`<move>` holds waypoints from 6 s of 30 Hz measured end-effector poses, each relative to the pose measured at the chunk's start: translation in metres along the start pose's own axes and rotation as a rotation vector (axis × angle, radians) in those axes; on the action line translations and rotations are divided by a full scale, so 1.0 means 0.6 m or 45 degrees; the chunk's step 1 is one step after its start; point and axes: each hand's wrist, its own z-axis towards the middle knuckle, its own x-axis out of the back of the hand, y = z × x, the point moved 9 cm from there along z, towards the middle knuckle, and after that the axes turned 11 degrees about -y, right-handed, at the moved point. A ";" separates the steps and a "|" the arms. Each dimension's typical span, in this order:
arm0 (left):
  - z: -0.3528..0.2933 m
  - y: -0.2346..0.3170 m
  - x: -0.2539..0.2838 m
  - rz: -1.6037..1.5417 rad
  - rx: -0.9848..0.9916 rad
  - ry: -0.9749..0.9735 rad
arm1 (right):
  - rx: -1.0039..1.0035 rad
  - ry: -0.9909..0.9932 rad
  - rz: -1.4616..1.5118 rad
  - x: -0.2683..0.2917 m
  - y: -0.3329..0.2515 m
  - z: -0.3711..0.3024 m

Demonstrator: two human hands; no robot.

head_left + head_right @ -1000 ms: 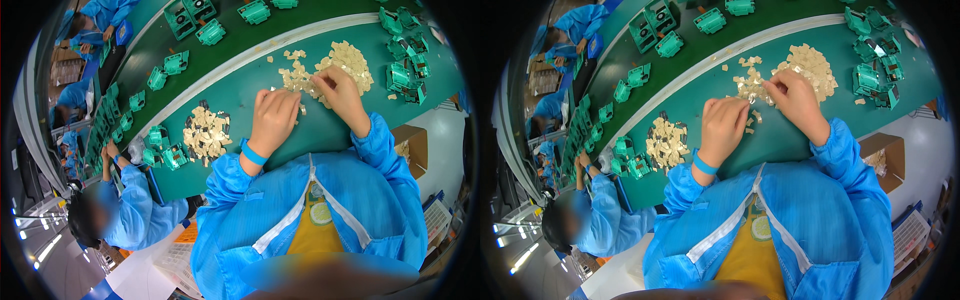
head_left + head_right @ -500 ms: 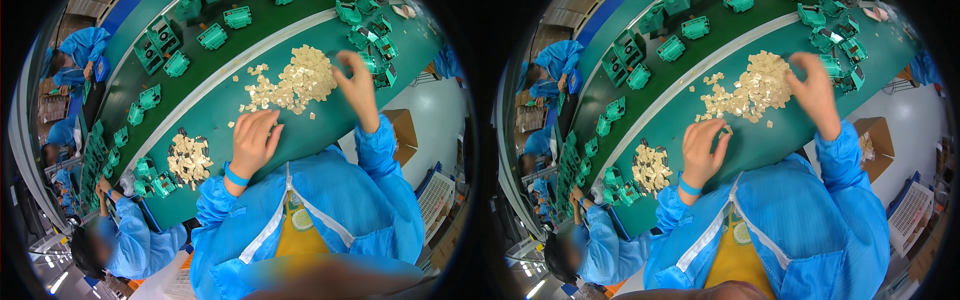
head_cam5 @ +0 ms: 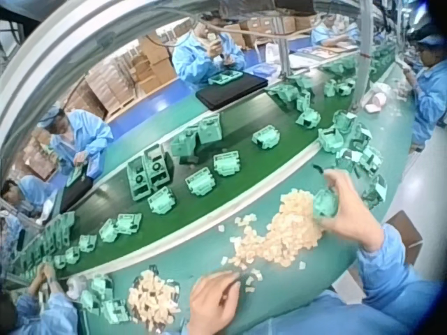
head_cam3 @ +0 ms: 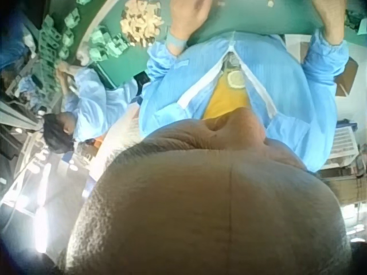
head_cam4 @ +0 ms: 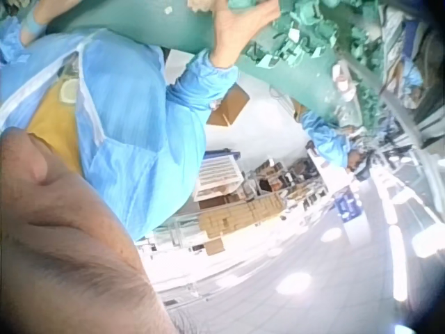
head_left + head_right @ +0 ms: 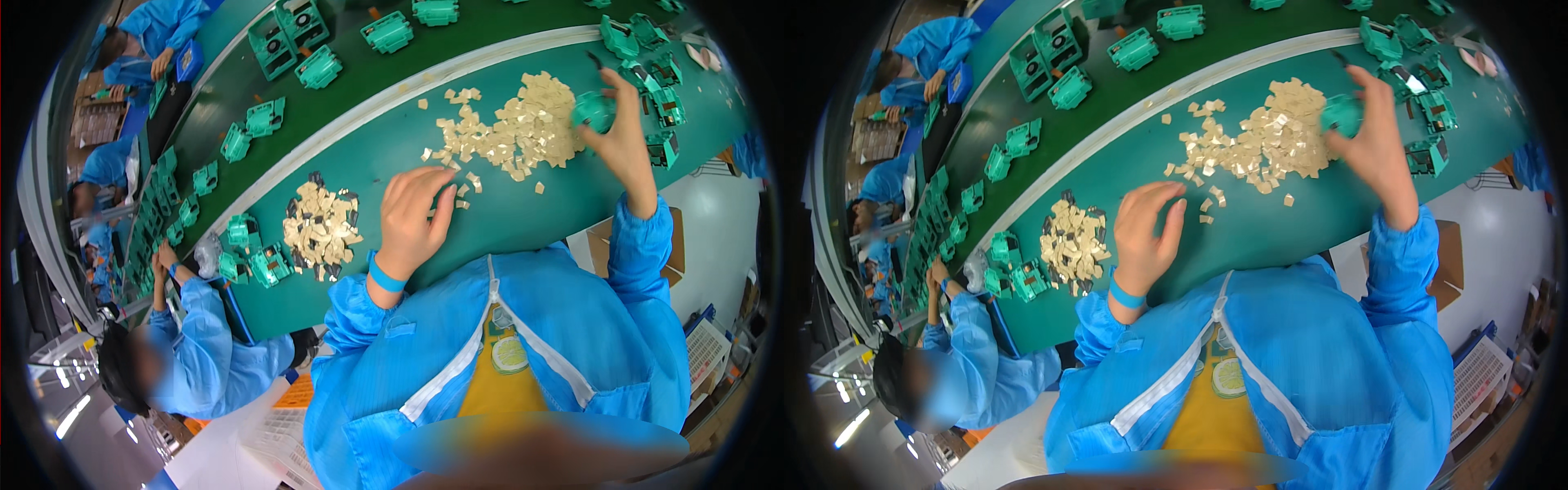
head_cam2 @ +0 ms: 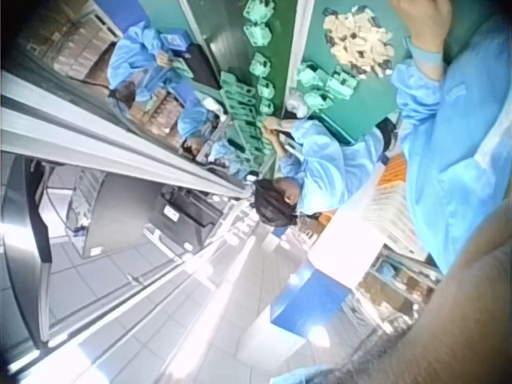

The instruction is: The person picks up a green plastic housing and a small black component, fits the component into the housing, and places the assembly onto the conveyor belt. They then pick up a small beige piece from a pile and peel off its backing.

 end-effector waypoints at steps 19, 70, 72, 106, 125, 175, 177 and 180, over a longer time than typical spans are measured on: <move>-0.039 -0.043 -0.022 -0.066 0.359 -0.432 | -0.285 -0.725 1.375 -0.214 -0.083 -0.082; -0.056 -0.036 -0.121 -0.193 0.491 -0.259 | -0.515 -0.576 1.298 -0.259 -0.068 -0.165; -0.055 -0.035 -0.122 -0.185 0.493 -0.267 | -0.521 -0.578 1.301 -0.262 -0.066 -0.165; -0.056 -0.038 -0.126 -0.161 0.528 -0.243 | -0.545 -0.587 1.145 -0.265 -0.058 -0.162; -0.045 -0.034 -0.109 -0.345 0.489 -0.277 | -0.565 -0.621 1.340 -0.241 -0.072 -0.143; -0.071 -0.044 -0.095 -0.698 0.708 -0.259 | -0.408 -0.737 1.151 -0.240 -0.127 -0.135; -0.068 -0.040 -0.090 -0.708 0.660 -0.261 | -0.445 -0.758 1.296 -0.250 -0.115 -0.138; -0.060 -0.041 -0.095 -0.862 0.689 -0.336 | -0.441 -0.803 1.467 -0.249 -0.113 -0.125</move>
